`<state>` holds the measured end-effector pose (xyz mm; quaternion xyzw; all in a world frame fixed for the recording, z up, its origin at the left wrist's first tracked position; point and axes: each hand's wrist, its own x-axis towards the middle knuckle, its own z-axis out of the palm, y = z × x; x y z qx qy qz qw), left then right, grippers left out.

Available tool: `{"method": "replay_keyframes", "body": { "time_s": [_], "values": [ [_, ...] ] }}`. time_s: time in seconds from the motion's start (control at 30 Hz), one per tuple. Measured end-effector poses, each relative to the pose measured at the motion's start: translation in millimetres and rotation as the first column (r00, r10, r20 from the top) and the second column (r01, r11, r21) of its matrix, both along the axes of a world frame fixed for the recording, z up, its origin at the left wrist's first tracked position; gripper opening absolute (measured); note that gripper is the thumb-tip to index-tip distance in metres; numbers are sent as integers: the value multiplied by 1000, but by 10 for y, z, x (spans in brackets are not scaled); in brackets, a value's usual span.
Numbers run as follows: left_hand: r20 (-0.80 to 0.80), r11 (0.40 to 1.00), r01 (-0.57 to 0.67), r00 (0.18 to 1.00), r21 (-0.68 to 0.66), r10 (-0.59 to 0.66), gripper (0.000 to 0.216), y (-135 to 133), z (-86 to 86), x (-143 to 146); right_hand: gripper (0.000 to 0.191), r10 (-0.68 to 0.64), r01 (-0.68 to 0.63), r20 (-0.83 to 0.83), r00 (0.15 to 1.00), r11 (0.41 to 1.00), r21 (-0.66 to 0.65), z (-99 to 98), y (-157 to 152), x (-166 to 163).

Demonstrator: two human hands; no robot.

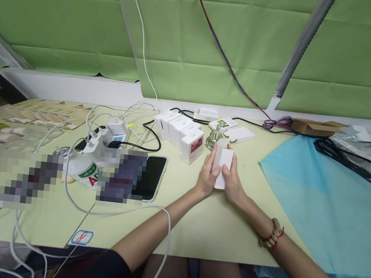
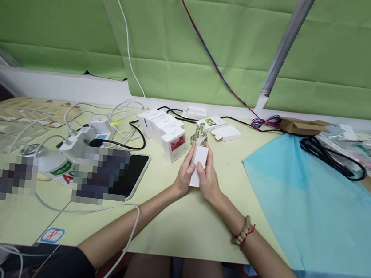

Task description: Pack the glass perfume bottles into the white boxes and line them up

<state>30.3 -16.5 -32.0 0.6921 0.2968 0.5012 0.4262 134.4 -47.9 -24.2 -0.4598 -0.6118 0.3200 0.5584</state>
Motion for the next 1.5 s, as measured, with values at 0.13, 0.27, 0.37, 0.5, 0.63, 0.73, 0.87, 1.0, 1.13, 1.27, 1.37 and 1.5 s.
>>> {"method": "replay_keyframes", "body": {
  "time_s": [0.13,0.27,0.37,0.5,0.63,0.73,0.87,1.0,1.13,1.27,1.37,1.5],
  "values": [
    [-21,1000,-23,1000,19,23,72,-16,-1,-5,67,-9,9,16,1000,1000,-8,-5,-12,-1],
    [-132,996,-41,990,83,52,74,-31,-23,-12,67,-28,29,28,999,999,-26,-17,-16,12],
    [-137,995,-40,989,93,52,72,-41,-27,-9,65,-36,36,27,999,999,1,-24,-14,20],
    [-62,999,-3,998,53,7,65,-48,-17,0,67,-41,42,50,998,999,-21,-31,-16,27],
    [37,1000,20,999,3,-20,59,-41,-20,15,64,-11,13,36,999,998,-68,-22,-18,34],
    [100,1000,19,995,-13,-18,63,-31,-29,27,65,-2,4,20,1000,997,-81,9,-25,31],
    [117,999,22,993,-39,-17,69,-22,-28,39,70,-14,11,-29,999,996,-94,61,-36,18],
    [123,998,31,992,-51,-25,74,-14,-13,49,70,-8,2,-72,997,997,-82,78,-36,15],
    [138,998,30,990,-54,-23,73,-12,-11,51,69,-23,15,-81,996,995,-94,79,-30,18],
    [128,998,48,991,-36,-43,77,-14,-32,41,68,-7,1,-72,997,996,-84,98,-32,14],
    [84,998,40,996,-41,-37,81,-17,-46,36,66,-7,4,-40,999,998,-57,102,-36,21],
    [86,998,37,996,-50,-33,81,-21,-52,42,67,-6,5,-6,1000,998,-68,78,-31,39]
  ]
}}
